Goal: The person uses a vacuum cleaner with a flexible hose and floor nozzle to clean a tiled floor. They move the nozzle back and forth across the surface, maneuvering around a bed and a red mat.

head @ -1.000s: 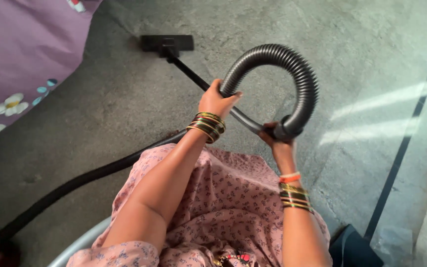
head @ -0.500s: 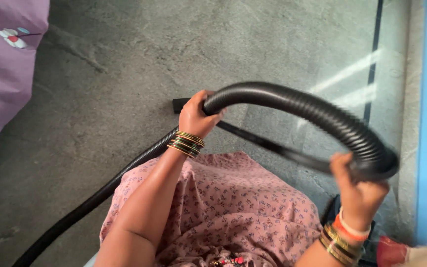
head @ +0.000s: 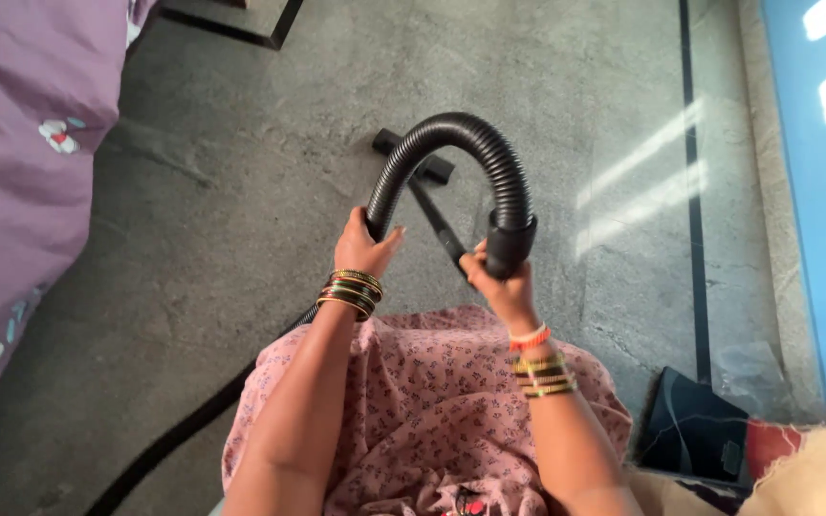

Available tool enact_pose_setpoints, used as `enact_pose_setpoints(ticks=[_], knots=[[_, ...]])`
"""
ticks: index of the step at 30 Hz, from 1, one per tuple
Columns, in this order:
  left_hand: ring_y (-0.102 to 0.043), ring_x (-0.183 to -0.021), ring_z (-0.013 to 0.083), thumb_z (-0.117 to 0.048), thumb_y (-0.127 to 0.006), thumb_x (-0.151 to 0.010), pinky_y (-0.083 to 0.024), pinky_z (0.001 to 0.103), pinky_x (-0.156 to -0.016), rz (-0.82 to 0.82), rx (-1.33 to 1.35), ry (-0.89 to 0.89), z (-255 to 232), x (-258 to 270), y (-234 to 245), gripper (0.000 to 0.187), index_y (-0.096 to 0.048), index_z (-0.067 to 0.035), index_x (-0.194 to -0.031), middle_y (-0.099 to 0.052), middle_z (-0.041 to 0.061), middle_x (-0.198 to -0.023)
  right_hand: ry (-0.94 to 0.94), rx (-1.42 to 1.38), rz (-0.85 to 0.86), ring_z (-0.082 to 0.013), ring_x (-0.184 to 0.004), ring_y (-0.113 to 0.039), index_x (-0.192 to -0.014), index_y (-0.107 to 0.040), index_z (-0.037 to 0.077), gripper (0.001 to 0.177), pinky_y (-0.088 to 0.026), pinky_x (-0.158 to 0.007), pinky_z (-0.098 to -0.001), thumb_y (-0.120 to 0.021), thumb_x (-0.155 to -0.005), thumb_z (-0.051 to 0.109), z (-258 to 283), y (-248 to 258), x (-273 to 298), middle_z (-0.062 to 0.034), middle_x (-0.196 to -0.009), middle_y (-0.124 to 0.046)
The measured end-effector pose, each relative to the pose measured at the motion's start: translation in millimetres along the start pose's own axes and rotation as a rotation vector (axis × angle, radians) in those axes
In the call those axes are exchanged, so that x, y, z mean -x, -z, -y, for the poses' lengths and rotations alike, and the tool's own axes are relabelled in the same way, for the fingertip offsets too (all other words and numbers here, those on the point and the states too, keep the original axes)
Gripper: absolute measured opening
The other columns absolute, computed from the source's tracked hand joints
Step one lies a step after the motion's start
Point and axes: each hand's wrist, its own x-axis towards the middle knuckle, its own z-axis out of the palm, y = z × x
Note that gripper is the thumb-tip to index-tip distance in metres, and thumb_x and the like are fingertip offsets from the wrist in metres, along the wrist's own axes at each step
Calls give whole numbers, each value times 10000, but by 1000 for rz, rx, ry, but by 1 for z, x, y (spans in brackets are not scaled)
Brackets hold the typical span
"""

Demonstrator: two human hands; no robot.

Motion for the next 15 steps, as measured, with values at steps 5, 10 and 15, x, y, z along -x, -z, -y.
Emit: enact_pose_setpoints(ticks=[5, 10, 15], knots=[[-673, -1011, 419, -308, -789, -802, -529, 489, -863, -60, -66, -203, 18, 6, -24, 579, -545, -45, -1257, -681, 229, -1144, -1, 119, -217, -63, -696, -628, -925, -688, 65, 171, -527, -644, -233, -840, -879, 128, -20, 11, 7, 9, -807, -680], [-673, -1014, 430, -283, -771, -840, -540, 495, -866, -4, -90, -222, 11, 14, -34, 523, -535, -51, -1245, -676, 234, -1160, -297, 125, -46, -97, -582, -656, -875, -648, 112, 224, -597, -568, -263, -790, -832, 280, 56, -7, 78, 8, -724, -688], [-698, -963, 413, -251, -770, -817, -549, 486, -836, 31, -39, -268, -5, 24, -42, 516, -549, -72, -1247, -705, 209, -1116, -144, -146, 355, -68, -730, -580, -1084, -617, 59, 364, -544, -683, -230, -871, -858, 190, 135, -25, 118, 18, -789, -592]])
